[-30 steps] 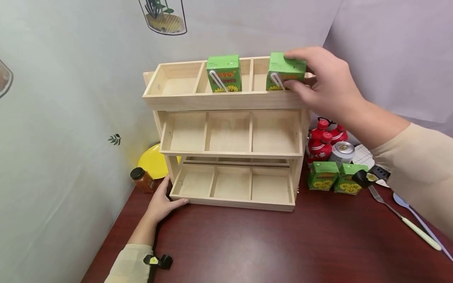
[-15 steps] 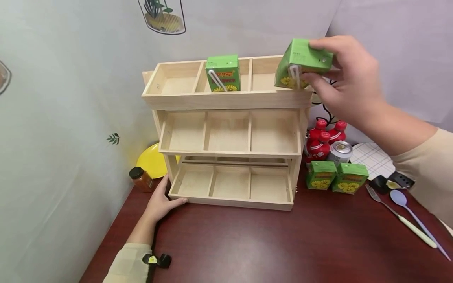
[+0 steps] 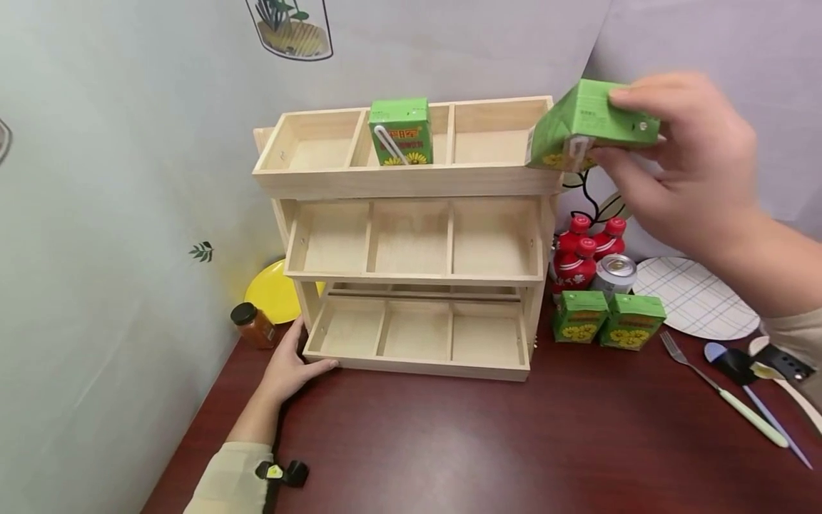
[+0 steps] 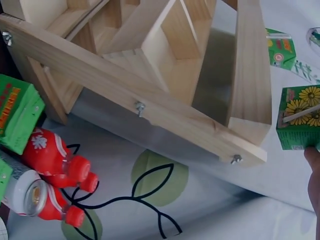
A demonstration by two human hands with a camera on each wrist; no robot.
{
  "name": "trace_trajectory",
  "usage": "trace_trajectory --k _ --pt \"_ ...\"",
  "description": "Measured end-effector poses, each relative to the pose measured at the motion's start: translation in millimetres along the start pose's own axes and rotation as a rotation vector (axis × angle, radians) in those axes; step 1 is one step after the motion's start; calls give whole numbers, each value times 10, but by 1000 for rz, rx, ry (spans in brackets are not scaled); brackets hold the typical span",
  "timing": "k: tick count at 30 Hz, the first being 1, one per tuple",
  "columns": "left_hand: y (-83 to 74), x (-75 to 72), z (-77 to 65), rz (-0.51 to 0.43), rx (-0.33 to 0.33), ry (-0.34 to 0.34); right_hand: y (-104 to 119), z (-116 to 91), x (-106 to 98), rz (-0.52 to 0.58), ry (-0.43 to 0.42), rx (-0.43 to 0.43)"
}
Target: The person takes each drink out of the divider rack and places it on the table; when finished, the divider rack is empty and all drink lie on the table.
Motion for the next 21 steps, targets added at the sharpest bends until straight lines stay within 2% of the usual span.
trace_trajectory --k 6,10,13,16,19,21 --pt "-197 -25 -64 -28 10 15 89 -164 -77 8 4 1" --pt "-306 -27 -85 -16 8 25 150 -305 -132 67 -17 21" --pt "-301 -29 -74 -6 3 23 218 -407 -151 143 -30 26" --pt "-167 -25 -26 4 2 8 313 -493 -139 191 -36 15" --pt "-81 -17 2 4 2 1 421 -567 -121 165 -20 1" --pt "-107 -15 -12 -4 4 1 448 -648 -112 144 3 3"
Point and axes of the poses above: each hand's wrist, its own z-axis towards the middle knuckle, its own x-axis out of the palm, y = z × x, the point moved 8 cm from there along z, towards the middle knuckle, and after that the axes turned 11 degrees about -x, right-handed, at the moved point
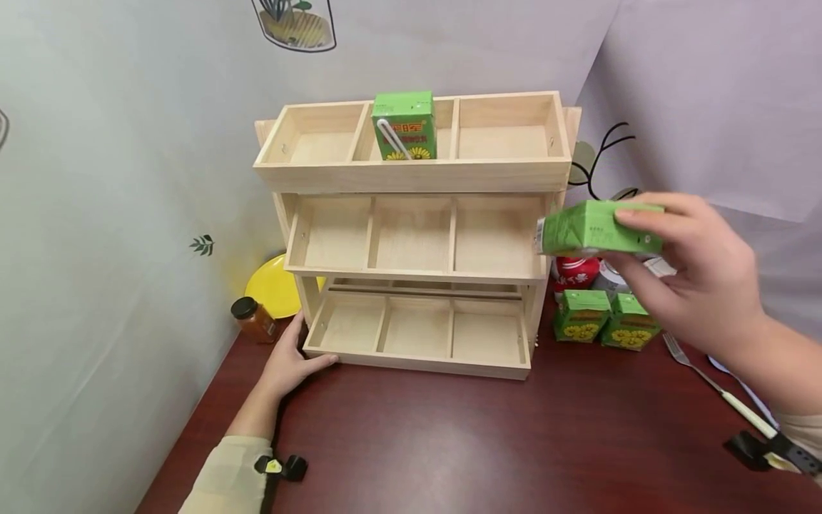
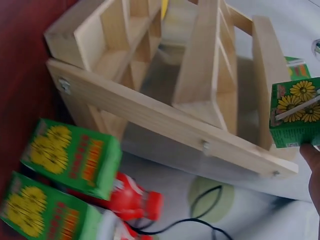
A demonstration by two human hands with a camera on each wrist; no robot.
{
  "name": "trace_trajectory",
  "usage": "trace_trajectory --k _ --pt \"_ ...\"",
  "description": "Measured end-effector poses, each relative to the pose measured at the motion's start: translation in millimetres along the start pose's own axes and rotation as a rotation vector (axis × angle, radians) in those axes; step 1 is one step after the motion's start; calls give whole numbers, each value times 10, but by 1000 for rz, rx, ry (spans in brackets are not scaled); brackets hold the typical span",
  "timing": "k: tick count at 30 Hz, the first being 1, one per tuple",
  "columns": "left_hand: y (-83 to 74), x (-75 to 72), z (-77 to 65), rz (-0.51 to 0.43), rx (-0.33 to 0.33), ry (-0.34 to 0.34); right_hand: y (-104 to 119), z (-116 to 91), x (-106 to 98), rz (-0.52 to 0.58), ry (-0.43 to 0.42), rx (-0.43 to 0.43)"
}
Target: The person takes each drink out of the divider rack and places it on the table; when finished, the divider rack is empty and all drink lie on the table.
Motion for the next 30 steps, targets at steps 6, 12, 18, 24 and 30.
trace_trajectory --k 6,12,18,24,30 --pt "-199 6 -66 -53 28 32 47 -325 17 -22 60 10" --pt "-256 14 -73 -35 39 32 33 -658 -32 -63 123 59" --pt "-238 -4 -54 -48 27 32 6 -849 -114 -71 106 99" --pt "-228 -3 -47 -30 20 32 -32 -1052 -162 -106 156 143" --pt "-211 -4 -30 -52 40 28 -163 -1367 -189 -117 202 185"
Point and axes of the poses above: each hand's wrist, its own z-axis towards the middle knuckle, its own x-axis out of the palm, y = z × x, the point moved 8 cm from there along z, towards the middle knuckle, and after that the axes turned 11 degrees about -x, right-handed, at the moved point
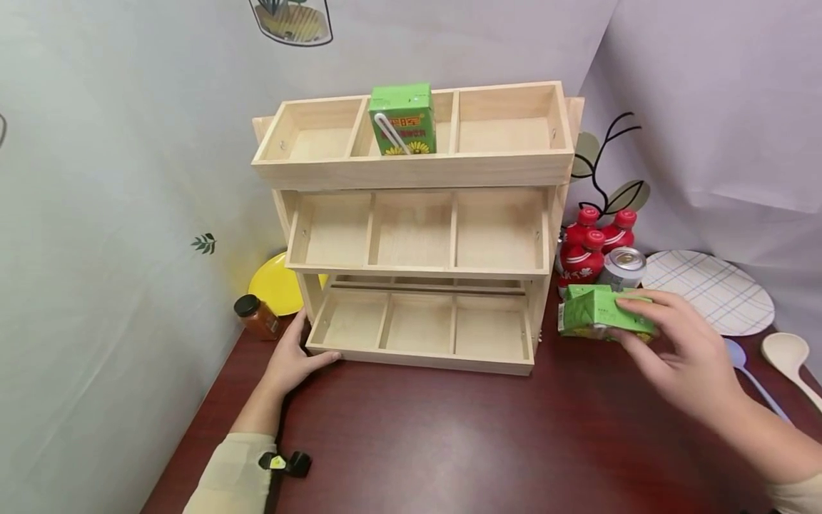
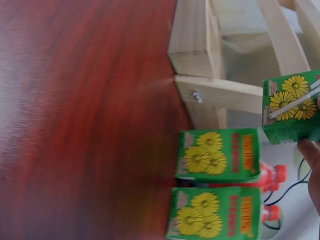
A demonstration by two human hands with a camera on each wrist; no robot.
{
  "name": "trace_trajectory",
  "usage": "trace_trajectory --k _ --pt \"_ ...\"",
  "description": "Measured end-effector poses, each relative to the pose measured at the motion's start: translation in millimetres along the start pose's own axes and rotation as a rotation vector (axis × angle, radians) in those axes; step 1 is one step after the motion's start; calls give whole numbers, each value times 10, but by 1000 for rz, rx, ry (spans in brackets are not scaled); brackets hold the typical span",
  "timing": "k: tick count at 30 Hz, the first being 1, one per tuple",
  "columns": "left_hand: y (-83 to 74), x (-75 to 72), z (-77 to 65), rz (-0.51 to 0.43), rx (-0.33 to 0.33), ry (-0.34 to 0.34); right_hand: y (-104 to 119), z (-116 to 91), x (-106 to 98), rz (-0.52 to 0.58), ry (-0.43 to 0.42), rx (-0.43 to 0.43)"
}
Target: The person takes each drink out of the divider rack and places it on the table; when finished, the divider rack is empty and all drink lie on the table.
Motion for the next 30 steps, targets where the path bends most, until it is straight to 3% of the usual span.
trace_trajectory --k 11,14,21,27,30 --pt "337 16 83 24 3 -18 -304 -427 152 11 178 79" --pt "320 20 73 30 -1 -20 -358 -523 201 9 234 82" --pt "47 21 5 -1 -13 -4 -456 -683 267 5 352 102" --pt "164 15 31 22 -22 -13 -601 -793 281 -21 420 211" --pt "120 -2 27 18 -19 -13 -655 -826 294 -15 438 241"
Point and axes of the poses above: each hand's wrist, its own z-axis towards the middle knuckle, its own x-axis out of the palm, y = z × x, the point moved 8 cm from there along z, towards the middle knuckle, and after that the axes turned 11 degrees about -x, right-handed, at the moved point
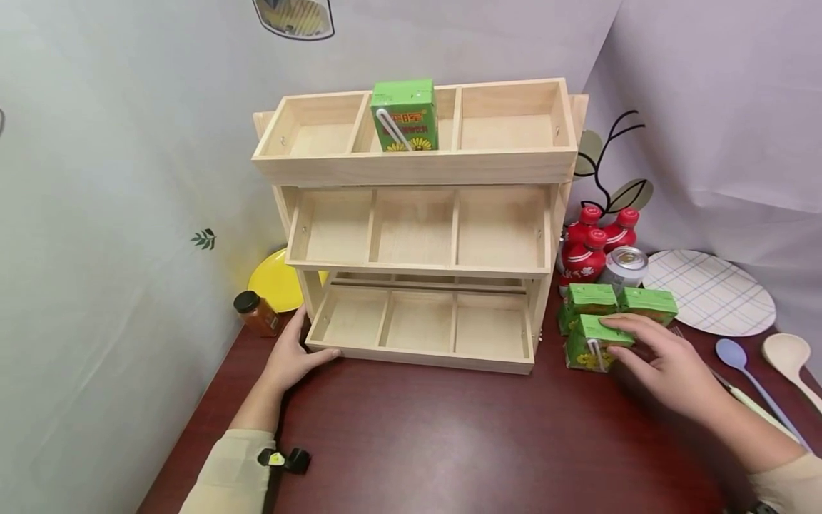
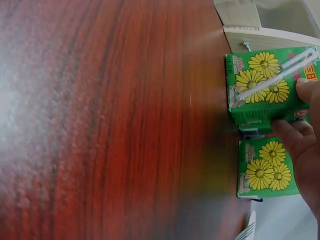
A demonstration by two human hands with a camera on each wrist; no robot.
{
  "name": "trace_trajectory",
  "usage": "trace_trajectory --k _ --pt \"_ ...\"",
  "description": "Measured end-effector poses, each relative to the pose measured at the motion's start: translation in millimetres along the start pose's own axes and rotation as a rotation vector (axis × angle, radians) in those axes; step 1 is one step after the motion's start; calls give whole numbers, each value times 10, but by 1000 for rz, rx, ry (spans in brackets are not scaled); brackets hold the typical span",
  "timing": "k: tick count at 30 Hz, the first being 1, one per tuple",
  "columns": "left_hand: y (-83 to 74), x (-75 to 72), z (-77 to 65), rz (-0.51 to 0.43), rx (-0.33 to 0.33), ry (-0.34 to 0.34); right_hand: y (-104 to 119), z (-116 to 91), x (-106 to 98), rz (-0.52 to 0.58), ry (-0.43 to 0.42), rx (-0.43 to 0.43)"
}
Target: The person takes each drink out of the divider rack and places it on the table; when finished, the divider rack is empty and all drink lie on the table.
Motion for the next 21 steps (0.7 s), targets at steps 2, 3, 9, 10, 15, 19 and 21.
trace_trajectory --k 2,3,9,10,15,19,21 --pt "-48 -9 -8 -2 2 3 -10 -11 13 8 5 6" --pt "-55 -10 -7 -3 3 5 -14 -18 17 9 6 9" --pt "-134 -9 -29 9 1 15 14 -48 23 6 -18 0" --pt "-139 -8 -33 12 0 14 16 -51 24 8 -19 2" --pt "-95 -5 -28 -4 3 7 32 -53 28 19 -7 -1" --pt "72 -1 12 -12 -3 -6 42 -48 30 29 17 -5" --pt "163 -1 36 -2 -7 -11 40 -43 31 37 30 -4"
Point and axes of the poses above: each hand's wrist, its own z-axis towards the middle knuckle, its own x-axis out of the palm, y = z × x, the point moved 8 cm from there along z, towards the middle knuckle, and after that the axes turned 11 degrees about -x, right-handed, at the moved point
